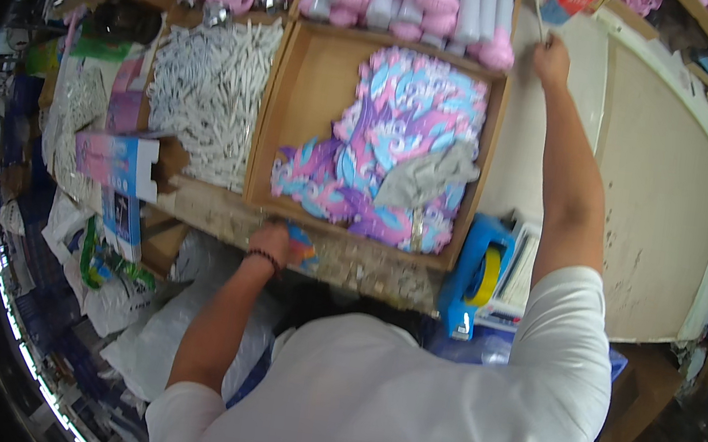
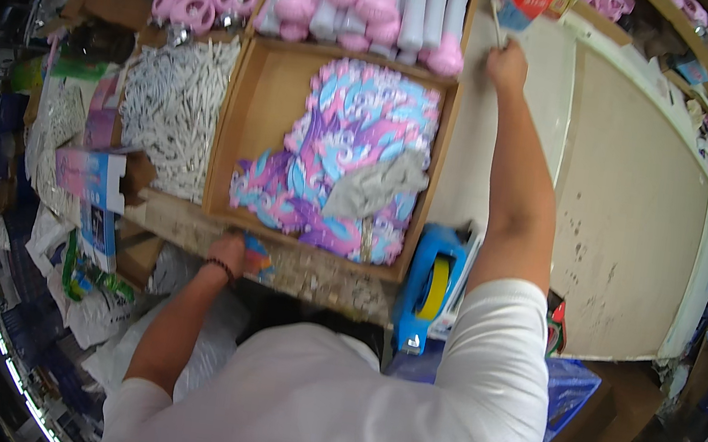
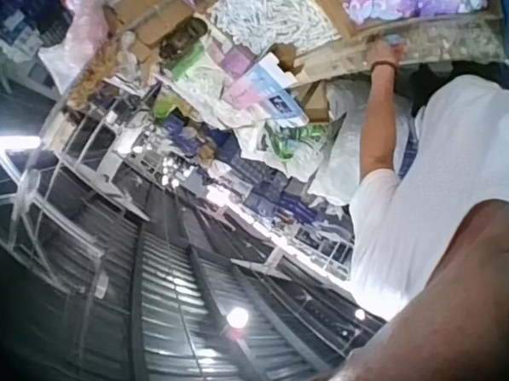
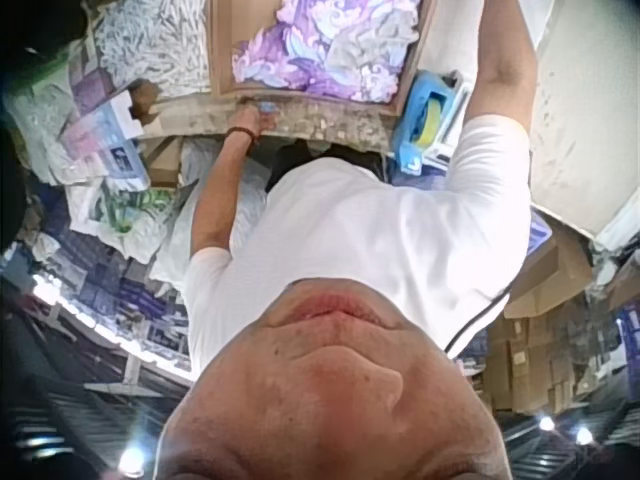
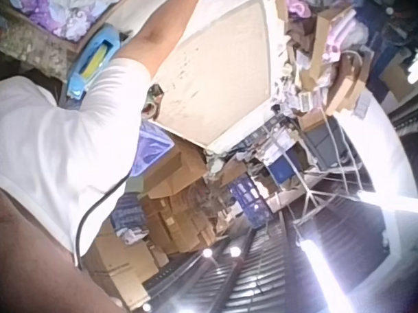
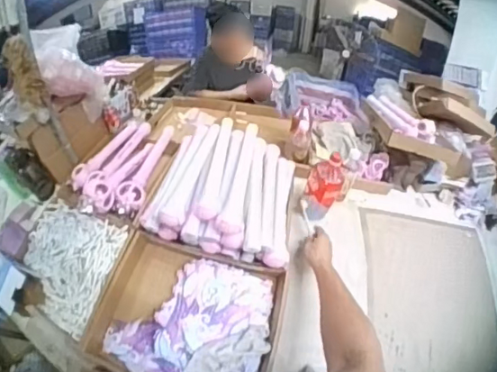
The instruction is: The person assembles pink bubble-blowing toys by inserting a white stick into the pink head, wiping the head with a cloth, and placing the completed units into a cardboard box. The person handles the bubble-blower heads, sticks, and a cloth throughout the process.
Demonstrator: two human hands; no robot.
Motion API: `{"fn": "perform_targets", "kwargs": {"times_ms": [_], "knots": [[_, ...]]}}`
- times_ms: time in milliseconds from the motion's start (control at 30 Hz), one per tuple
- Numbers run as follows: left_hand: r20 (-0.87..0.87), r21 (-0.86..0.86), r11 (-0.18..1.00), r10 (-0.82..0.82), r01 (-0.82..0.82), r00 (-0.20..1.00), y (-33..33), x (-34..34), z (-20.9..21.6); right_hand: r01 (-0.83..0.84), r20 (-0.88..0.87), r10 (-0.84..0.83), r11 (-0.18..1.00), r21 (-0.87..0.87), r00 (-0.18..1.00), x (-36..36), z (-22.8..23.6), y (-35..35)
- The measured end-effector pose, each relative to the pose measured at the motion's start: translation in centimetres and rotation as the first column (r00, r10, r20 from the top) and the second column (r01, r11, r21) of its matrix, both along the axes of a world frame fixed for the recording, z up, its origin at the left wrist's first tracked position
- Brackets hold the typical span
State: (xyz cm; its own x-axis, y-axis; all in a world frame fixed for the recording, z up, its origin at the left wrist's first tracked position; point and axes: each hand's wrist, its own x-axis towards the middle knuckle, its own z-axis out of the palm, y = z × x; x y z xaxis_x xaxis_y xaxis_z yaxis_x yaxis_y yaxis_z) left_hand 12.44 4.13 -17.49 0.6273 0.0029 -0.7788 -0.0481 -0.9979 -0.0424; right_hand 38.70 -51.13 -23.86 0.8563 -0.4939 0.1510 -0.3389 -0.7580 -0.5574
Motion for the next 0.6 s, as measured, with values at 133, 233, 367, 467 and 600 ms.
{"fn": "perform_targets", "kwargs": {"times_ms": [133, 233, 367, 467, 600], "knots": [[-0.054, 0.043, 0.999, 0.011, -0.009, 0.999, 0.0, -0.2, -0.4, -0.005, 0.105, -0.013, 0.986, 0.168, 0.994, -0.7, 2.4, 2.9], [-0.069, 0.070, 0.998, 0.001, 0.004, 0.998, -0.3, 0.4, 0.0, -0.045, 0.169, 0.004, 0.970, 0.238, 0.986, -2.6, 4.2, 3.6], [-0.071, 0.056, 0.998, 0.023, -0.019, 0.997, -0.7, 0.4, 1.0, -0.303, 0.292, 0.238, 0.932, 0.201, 0.926, -7.8, 9.8, 7.9], [-0.095, 0.036, 0.999, -0.018, 0.021, 0.995, -0.7, 0.6, 1.4, -0.596, -0.248, 0.624, 0.782, 0.183, 0.741, -12.1, 13.5, 11.9], [-0.080, 0.050, 0.999, 0.022, -0.018, 0.997, -0.6, 0.5, 1.0, -0.868, -0.697, 0.627, 0.497, 0.014, 0.348, -17.3, 13.0, 16.6]]}}
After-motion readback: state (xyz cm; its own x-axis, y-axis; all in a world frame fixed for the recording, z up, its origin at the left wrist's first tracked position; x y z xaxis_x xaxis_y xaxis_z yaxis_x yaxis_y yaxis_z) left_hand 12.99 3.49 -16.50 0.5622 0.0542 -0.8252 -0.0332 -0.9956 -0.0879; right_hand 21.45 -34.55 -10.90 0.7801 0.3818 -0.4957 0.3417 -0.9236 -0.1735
